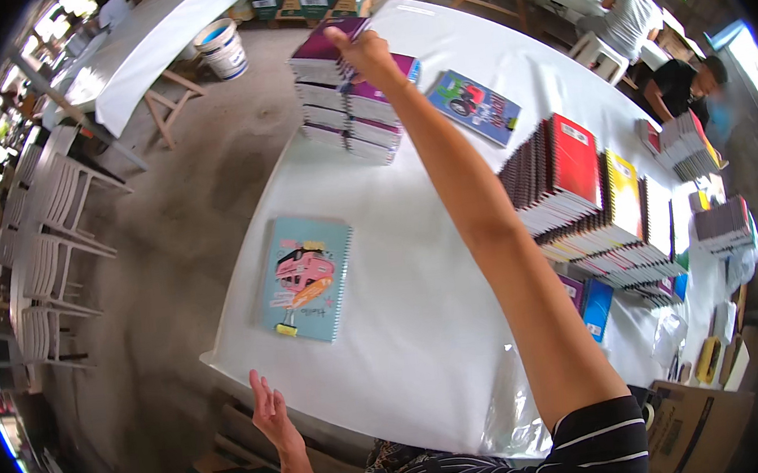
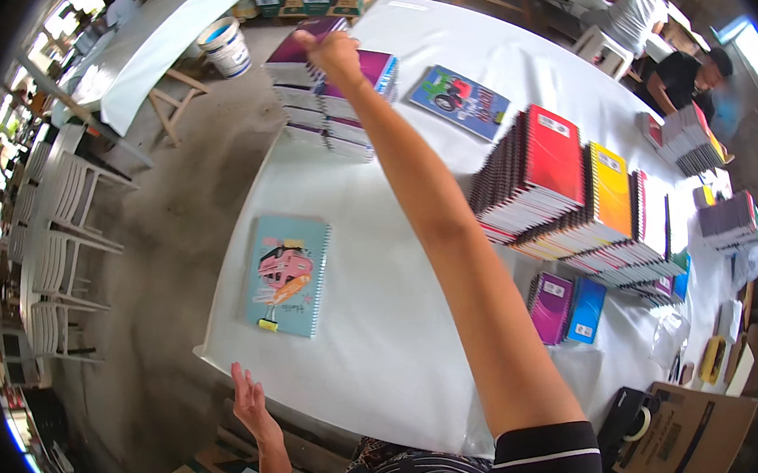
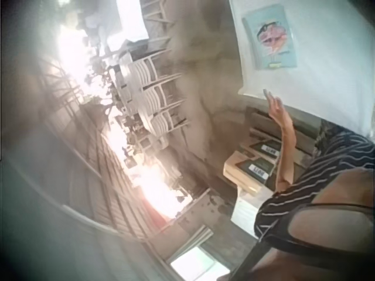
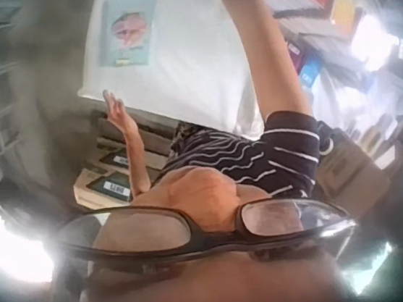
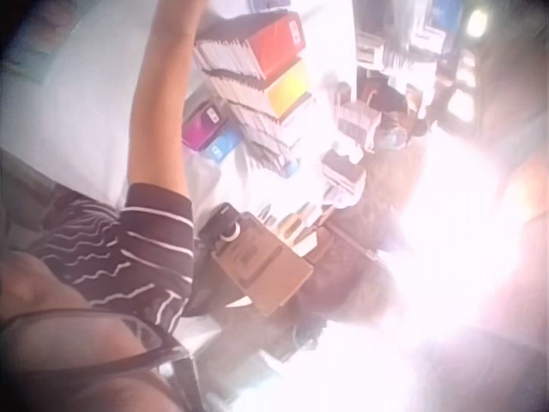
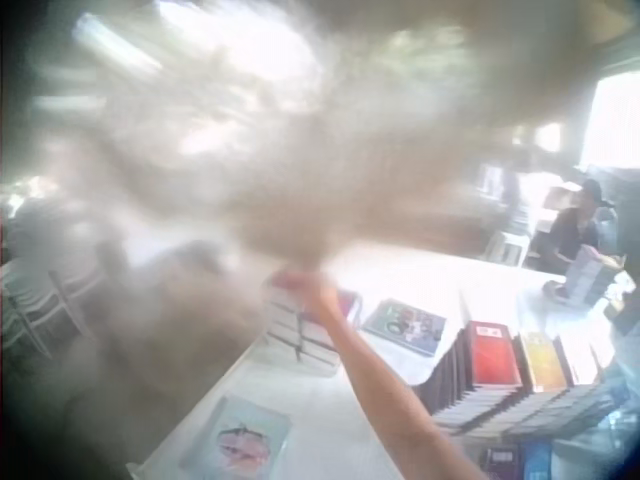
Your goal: The person gathers several small spiral notebooks from various stacks on a table and places them together into a clear plastic bag, then seals the bag.
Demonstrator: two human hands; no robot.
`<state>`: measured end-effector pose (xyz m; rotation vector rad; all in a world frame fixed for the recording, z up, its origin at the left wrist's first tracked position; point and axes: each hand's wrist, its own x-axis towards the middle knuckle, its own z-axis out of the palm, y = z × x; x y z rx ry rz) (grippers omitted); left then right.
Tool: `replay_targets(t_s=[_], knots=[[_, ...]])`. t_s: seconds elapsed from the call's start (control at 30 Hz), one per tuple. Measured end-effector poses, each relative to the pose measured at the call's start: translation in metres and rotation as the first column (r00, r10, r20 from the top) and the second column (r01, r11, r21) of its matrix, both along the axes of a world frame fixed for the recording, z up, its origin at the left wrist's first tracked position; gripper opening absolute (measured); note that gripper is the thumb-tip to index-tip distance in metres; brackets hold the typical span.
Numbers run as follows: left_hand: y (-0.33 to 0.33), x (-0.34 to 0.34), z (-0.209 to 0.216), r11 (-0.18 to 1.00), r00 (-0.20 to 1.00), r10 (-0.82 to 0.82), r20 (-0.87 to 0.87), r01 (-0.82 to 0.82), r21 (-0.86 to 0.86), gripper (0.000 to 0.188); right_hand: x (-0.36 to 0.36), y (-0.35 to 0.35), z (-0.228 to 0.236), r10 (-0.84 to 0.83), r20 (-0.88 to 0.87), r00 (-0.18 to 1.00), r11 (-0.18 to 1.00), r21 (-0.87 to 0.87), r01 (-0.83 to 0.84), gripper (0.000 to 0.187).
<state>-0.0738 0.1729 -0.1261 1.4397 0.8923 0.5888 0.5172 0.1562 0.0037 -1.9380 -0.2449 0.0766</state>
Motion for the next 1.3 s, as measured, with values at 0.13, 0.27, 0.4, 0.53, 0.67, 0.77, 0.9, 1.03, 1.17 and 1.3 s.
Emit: replay_targets(t_s=[0.13, 0.27, 0.4, 0.53, 0.67, 0.77, 0.9, 1.03, 1.17, 1.3], knots=[[-0.013, 0.035, 0.022, 0.989, 0.998, -0.059, -0.036, 0.063, 0.130, 0.057, -0.124, -0.072, 0.019, -0.020, 0.791, 0.611, 0.995, 0.078, -0.068, 0.026], [-0.066, 0.092, 0.057, 0.948, 0.967, -0.249, 0.058, 0.231, 0.217, 0.053, -0.276, -0.312, 0.102, 0.006, 0.313, 0.950, 0.985, 0.163, -0.060, 0.016], [-0.139, 0.132, 0.093, 0.870, 0.889, -0.440, 0.130, 0.386, 0.307, 0.050, -0.295, -0.554, 0.058, -0.667, 0.440, 0.601, 0.628, -0.101, 0.771, 0.028], [-0.238, 0.161, 0.091, 0.739, 0.709, -0.672, 0.214, 0.623, 0.255, 0.050, -0.280, -0.722, -0.038, -0.316, 0.616, 0.722, 0.546, -0.504, 0.669, 0.039], [-0.333, 0.184, 0.098, 0.498, 0.464, -0.862, 0.204, 0.852, 0.165, 0.049, -0.268, -0.734, -0.102, 0.005, 0.669, 0.743, 0.423, -0.675, 0.604, 0.041], [-0.409, 0.207, 0.093, 0.301, 0.314, -0.900, 0.303, 0.949, -0.090, 0.052, -0.271, -0.742, -0.095, 0.050, 0.701, 0.712, 0.504, -0.633, 0.588, 0.034], [-0.504, 0.238, 0.055, 0.040, 0.421, -0.801, 0.426, 0.748, -0.663, 0.067, -0.295, -0.733, -0.059, -0.064, 0.813, 0.579, 0.634, -0.415, 0.652, 0.031], [-0.553, 0.260, 0.034, -0.526, 0.420, -0.492, 0.762, 0.555, -0.645, 0.063, -0.391, -0.678, -0.036, -0.127, 0.713, 0.689, 0.750, -0.386, 0.538, 0.027], [-0.531, 0.237, 0.023, -0.070, 0.417, -0.787, 0.455, 0.673, -0.736, 0.035, -0.420, -0.654, -0.038, -0.002, 0.566, 0.824, 0.918, -0.326, 0.226, 0.009], [-0.457, 0.218, 0.017, 0.125, 0.601, -0.664, 0.444, 0.675, -0.727, 0.028, -0.375, -0.641, -0.093, -0.516, 0.176, 0.838, 0.844, -0.059, 0.532, 0.027]])
